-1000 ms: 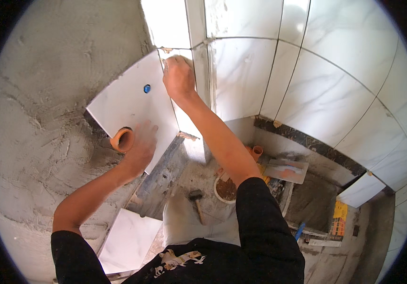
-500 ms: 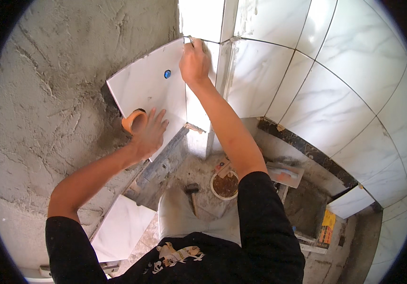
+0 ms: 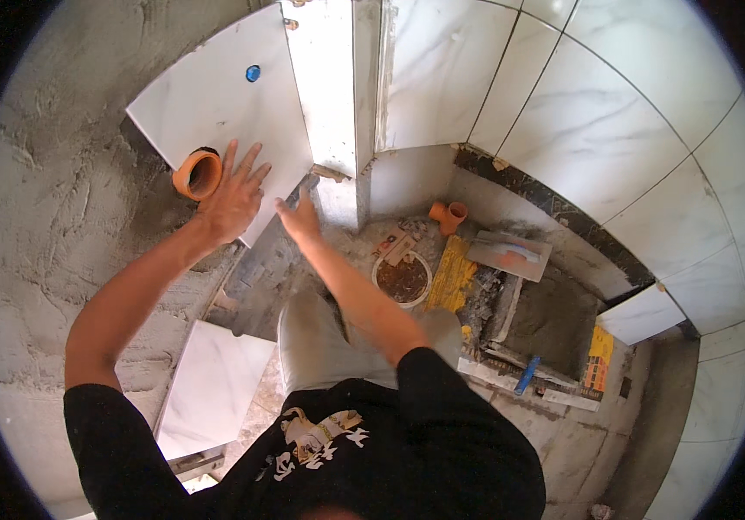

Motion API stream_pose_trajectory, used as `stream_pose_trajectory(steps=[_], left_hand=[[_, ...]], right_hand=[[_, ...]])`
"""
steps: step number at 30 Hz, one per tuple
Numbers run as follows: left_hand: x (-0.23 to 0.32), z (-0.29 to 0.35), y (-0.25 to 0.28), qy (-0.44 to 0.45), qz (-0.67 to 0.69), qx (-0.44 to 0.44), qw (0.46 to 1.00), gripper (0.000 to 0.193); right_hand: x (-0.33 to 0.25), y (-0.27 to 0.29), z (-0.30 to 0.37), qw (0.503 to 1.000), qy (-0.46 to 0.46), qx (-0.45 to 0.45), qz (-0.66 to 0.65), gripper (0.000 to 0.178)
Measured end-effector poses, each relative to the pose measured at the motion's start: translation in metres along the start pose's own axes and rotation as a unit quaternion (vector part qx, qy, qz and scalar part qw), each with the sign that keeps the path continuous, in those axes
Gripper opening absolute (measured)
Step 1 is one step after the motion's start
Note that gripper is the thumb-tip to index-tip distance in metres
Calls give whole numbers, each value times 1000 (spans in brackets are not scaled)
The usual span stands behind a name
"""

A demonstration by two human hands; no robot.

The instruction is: Installing ceramic tiles on a bathroom wall using mortar and a mallet.

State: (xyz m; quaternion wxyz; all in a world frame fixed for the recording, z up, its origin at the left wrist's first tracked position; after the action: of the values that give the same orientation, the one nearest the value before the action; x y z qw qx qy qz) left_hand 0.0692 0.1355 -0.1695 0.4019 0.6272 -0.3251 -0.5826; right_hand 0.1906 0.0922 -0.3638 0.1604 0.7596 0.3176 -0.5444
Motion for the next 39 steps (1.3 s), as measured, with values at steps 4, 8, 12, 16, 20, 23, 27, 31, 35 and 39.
stream_pose_trajectory(steps=[4, 8, 12, 16, 20, 23, 27, 31, 35, 39], left_hand=[[-7, 34, -30, 23, 101, 48, 994, 34], [3, 19, -1, -29, 53, 37, 997, 23], [9, 22, 19, -36, 6, -52, 998, 32], [11, 21, 26, -18, -3, -66, 998, 27], [10, 19, 27, -3, 8, -78, 997, 25], [13, 31, 38, -1, -50, -35, 998, 28], [28, 52, 129, 39, 201, 128, 970, 38], [-45, 58, 203, 170, -22, 268, 948, 34], [-90, 49, 213, 211, -149, 128, 958, 33], [-92, 43, 205, 246, -94, 110, 958, 32]], right_hand=[[-27, -47, 49, 940, -289, -5, -181, 39], [-26, -33, 31, 953, -154, 17, -260, 25], [-33, -33, 26, 958, -196, 19, -209, 21], [-36, -30, 23, 967, -183, 3, -176, 17], [-34, -34, 17, 952, -197, 7, -233, 15], [-32, -39, 16, 968, -197, -18, -156, 16], [-27, -23, 12, 956, -216, -39, -195, 18], [-31, -15, 14, 978, -207, -20, -28, 41], [-37, -30, 14, 978, -197, 7, -62, 28], [-21, -38, 11, 980, -182, 43, 62, 26]])
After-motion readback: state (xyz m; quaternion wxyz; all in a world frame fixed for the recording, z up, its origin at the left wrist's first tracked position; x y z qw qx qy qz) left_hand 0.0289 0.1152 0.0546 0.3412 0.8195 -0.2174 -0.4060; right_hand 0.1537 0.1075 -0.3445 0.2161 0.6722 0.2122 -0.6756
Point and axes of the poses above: each hand's wrist, its own z-axis away from the middle knuckle, its own y-axis out of the back of the hand, x = y × z, the point moved 1 cm from there along -z, towards the middle knuckle, and after that the axes turned 10 degrees about -x, right-handed, at the moved point
